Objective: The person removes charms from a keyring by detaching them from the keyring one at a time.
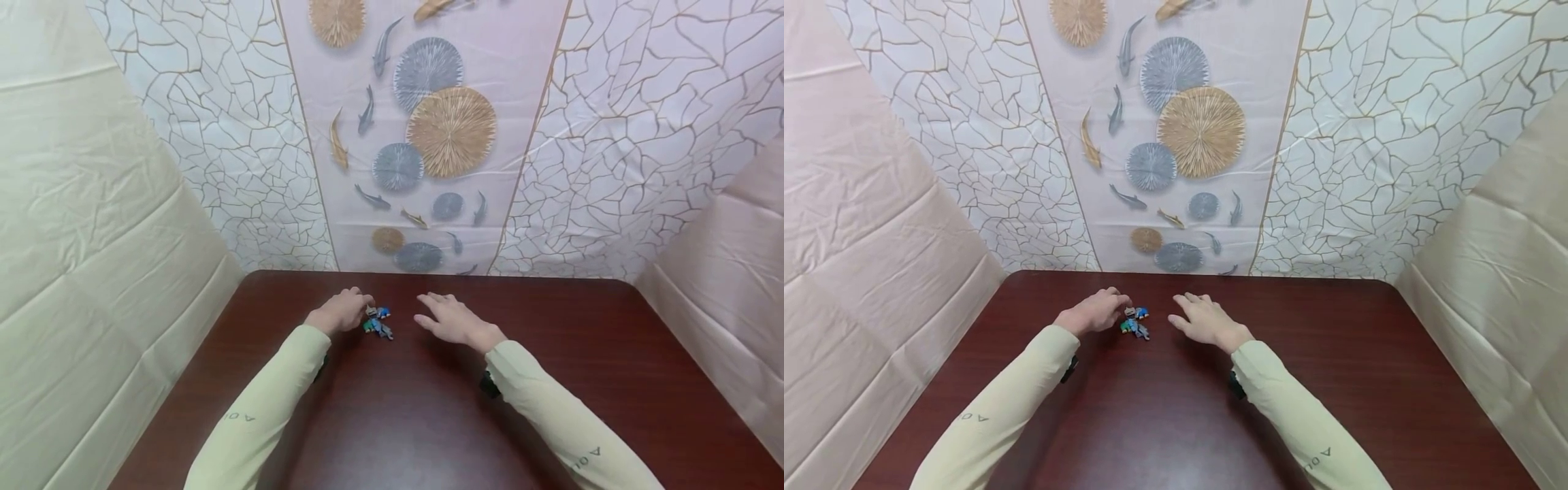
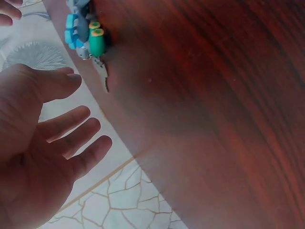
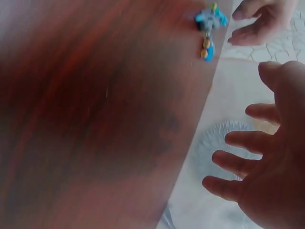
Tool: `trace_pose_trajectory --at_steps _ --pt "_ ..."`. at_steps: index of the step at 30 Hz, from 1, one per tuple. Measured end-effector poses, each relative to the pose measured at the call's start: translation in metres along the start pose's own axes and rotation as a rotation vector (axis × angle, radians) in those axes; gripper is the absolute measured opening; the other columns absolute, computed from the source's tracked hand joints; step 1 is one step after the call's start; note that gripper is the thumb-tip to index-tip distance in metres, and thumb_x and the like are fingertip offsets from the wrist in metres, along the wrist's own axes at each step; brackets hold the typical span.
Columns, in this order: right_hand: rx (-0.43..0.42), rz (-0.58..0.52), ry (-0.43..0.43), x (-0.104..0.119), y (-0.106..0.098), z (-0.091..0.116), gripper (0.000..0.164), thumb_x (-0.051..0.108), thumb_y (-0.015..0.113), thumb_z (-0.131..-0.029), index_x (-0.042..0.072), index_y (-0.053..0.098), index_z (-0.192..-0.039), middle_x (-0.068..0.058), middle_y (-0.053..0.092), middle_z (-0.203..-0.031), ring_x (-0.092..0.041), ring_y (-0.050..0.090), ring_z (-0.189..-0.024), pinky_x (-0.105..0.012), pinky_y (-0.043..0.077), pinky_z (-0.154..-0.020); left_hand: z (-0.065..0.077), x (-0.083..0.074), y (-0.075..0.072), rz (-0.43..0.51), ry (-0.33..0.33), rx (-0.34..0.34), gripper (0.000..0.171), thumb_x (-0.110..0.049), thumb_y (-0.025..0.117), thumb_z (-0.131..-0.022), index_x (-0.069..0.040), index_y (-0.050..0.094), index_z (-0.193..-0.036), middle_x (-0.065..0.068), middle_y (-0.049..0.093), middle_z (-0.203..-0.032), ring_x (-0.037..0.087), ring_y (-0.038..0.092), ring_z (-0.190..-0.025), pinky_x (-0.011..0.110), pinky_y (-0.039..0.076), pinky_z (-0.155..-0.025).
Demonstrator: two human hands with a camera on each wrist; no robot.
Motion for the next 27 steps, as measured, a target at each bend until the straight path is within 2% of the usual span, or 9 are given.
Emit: trace_pose_trajectory --at_steps 7,14,22,27 --pt "0.014 -0.032 -0.036 0.024 0.023 -0.008 0.056 0.040 0.050 -0.101 0.009 0.043 -0.147 -0.013 0.047 -0.149 -0.033 0.040 -0.140 -0.050 0.035 -0.114 -0.002 0.003 0.011 -0.029 -0.016 0.003 0.034 -0.017 0.053 -0.100 -0.023 0.059 -0.133 0.013 0.056 -0.126 0.030 0.054 -0.112 0.048 0.051 -0.097" --pt "0.012 -0.067 -0.032 0.037 0.035 -0.015 0.050 0.034 0.055 -0.100 0.009 0.048 -0.143 -0.014 0.055 -0.138 -0.031 0.050 -0.130 -0.049 0.043 -0.108 -0.003 0.006 0.018 0.000 -0.042 0.008 0.034 -0.019 0.056 -0.099 -0.022 0.060 -0.133 0.013 0.055 -0.130 0.030 0.053 -0.116 0.050 0.048 -0.102" --pt "0.013 -0.084 -0.057 0.050 0.047 -0.027 0.046 0.033 0.055 -0.099 0.009 0.052 -0.138 -0.013 0.059 -0.126 -0.029 0.056 -0.118 -0.046 0.048 -0.099 0.000 0.010 0.024 0.022 -0.016 -0.012 0.034 -0.020 0.059 -0.098 -0.023 0.061 -0.132 0.013 0.058 -0.124 0.030 0.054 -0.111 0.050 0.050 -0.097" --pt "-0.003 -0.067 -0.066 0.056 0.053 -0.033 0.029 0.032 0.058 -0.098 0.012 0.060 -0.119 -0.009 0.058 -0.105 -0.026 0.055 -0.099 -0.041 0.047 -0.082 0.000 0.011 0.025 0.027 -0.013 -0.013 0.032 -0.019 0.060 -0.097 -0.021 0.062 -0.129 0.012 0.058 -0.123 0.028 0.054 -0.111 0.048 0.050 -0.097"
Point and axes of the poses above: each hand's wrist, its own z-axis away from the middle knuckle, its own y-axis out of the palm, x = y × z, the point moved 7 cm from there along -z, towards the middle knuckle
